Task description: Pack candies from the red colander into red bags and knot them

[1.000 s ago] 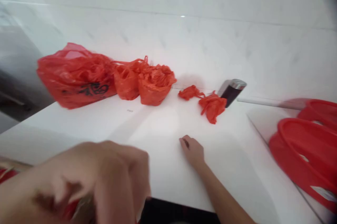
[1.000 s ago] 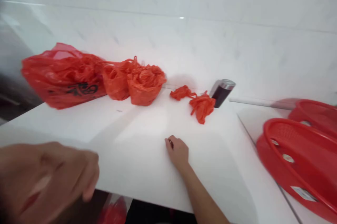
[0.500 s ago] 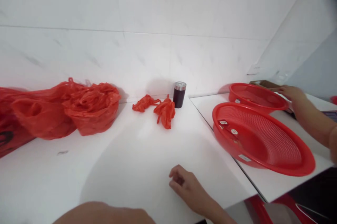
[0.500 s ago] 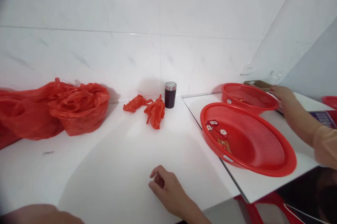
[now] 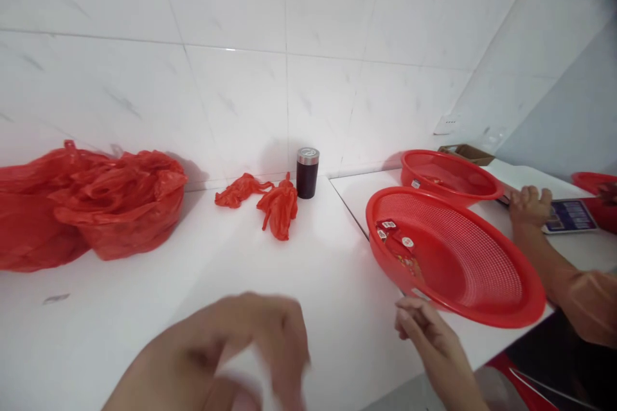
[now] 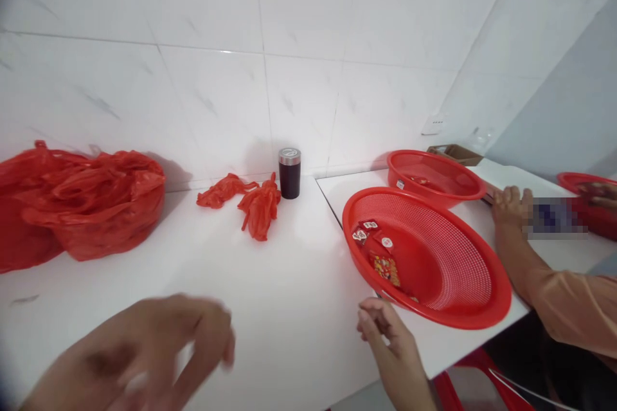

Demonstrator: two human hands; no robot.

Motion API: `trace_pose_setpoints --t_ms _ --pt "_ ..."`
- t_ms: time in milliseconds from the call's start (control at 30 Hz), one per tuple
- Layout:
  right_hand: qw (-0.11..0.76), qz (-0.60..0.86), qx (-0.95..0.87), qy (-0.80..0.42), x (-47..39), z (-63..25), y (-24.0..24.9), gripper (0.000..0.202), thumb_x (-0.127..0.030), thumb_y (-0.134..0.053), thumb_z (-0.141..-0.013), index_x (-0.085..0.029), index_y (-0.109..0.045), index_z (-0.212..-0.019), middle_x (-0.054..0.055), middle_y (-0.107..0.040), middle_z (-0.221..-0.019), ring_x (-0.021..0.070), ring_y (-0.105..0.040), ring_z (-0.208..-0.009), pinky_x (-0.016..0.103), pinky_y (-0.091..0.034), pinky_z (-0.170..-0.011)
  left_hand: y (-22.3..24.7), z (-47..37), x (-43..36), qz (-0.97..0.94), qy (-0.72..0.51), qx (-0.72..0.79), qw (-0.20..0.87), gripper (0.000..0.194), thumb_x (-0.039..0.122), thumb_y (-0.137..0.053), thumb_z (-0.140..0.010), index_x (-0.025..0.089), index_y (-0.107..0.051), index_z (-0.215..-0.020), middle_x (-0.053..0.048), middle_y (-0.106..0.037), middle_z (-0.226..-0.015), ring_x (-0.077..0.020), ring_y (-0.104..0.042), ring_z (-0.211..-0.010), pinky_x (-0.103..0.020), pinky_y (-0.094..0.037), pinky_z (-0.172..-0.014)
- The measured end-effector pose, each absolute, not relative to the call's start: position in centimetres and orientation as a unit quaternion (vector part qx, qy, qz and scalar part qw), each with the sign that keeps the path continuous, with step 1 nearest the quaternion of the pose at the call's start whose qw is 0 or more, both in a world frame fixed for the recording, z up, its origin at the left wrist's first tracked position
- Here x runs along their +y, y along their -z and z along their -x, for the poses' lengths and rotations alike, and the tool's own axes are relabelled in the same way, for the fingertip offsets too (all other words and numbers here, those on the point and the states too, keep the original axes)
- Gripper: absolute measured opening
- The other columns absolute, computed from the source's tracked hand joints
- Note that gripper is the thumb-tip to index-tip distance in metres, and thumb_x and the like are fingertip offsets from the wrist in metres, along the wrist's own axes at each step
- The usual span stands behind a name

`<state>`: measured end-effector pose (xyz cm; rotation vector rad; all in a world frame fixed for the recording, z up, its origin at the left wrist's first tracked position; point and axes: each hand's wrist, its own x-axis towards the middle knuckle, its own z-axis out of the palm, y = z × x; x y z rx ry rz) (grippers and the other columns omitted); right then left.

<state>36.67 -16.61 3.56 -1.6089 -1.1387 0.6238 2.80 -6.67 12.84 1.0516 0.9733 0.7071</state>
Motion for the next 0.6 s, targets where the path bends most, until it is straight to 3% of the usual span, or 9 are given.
trace_pose_setpoints --t_ms 67,167,300,467,600 --pt "0.466 0.643 -0.524 -0.307 -13.9 -34.7 -3.6 0.026 -0.047 -0.052 -0.089 -0.022 -0.060 -0.095 0.003 -0.063 -0.078 0.0174 -0.061 -0.072 0.026 -0.051 -0.064 -12.7 -4.8 -5.1 -0.548 -0.292 0.416 0.665 0.020 0.041 -0.078 -0.061 0.024 -0.073 -0.072 -0.008 -0.064 -0.074 -0.0271 -0.059 -0.078 -0.039 -0.048 -0.079" --pt "0.416 0.590 -0.608 -0.331 -7.2 -31.3 -4.5 0.024 -0.042 -0.049 -0.092 -0.024 -0.060 -0.104 0.004 -0.064 -0.099 0.0173 -0.061 -0.085 0.027 -0.050 -0.072 -9.6 -7.4 -4.1 -0.447 -0.412 0.476 0.635 0.018 0.040 -0.068 -0.075 0.025 -0.068 -0.083 0.000 -0.056 -0.077 -0.0174 -0.055 -0.077 -0.033 -0.046 -0.085" --pt "0.471 0.617 -0.574 -0.260 4.1 -27.9 -5.8 0.053 -0.041 -0.057 -0.084 -0.018 -0.046 -0.130 0.013 -0.052 -0.129 0.0205 -0.057 -0.102 0.035 -0.046 -0.088 -5.2 -7.9 -5.6 -0.406 -0.413 0.514 0.633 0.025 0.041 -0.068 -0.073 0.024 -0.065 -0.092 0.001 -0.054 -0.079 -0.0146 -0.053 -0.072 -0.032 -0.048 -0.081" --pt "0.506 0.588 -0.581 -0.245 10.1 -24.7 -7.2 0.022 -0.035 -0.052 -0.085 -0.016 -0.061 -0.091 0.009 -0.065 -0.098 0.0215 -0.060 -0.093 0.037 -0.046 -0.087 -4.3 -4.7 -6.5 -0.449 -0.452 0.550 0.540 0.033 0.048 -0.068 -0.069 0.024 -0.067 -0.092 -0.002 -0.058 -0.084 -0.0177 -0.055 -0.075 -0.034 -0.049 -0.081" --pt "0.554 0.529 -0.607 -0.213 4.6 -22.2 -8.1 0.025 -0.036 -0.039 -0.093 -0.019 -0.058 -0.095 0.007 -0.065 -0.104 0.0186 -0.059 -0.099 0.033 -0.046 -0.090 -5.7 -2.3 -5.7 -0.386 -0.485 0.576 0.532 0.053 0.056 -0.069 -0.069 0.027 -0.061 -0.111 -0.006 -0.062 -0.109 -0.0229 -0.060 -0.091 -0.038 -0.050 -0.086"
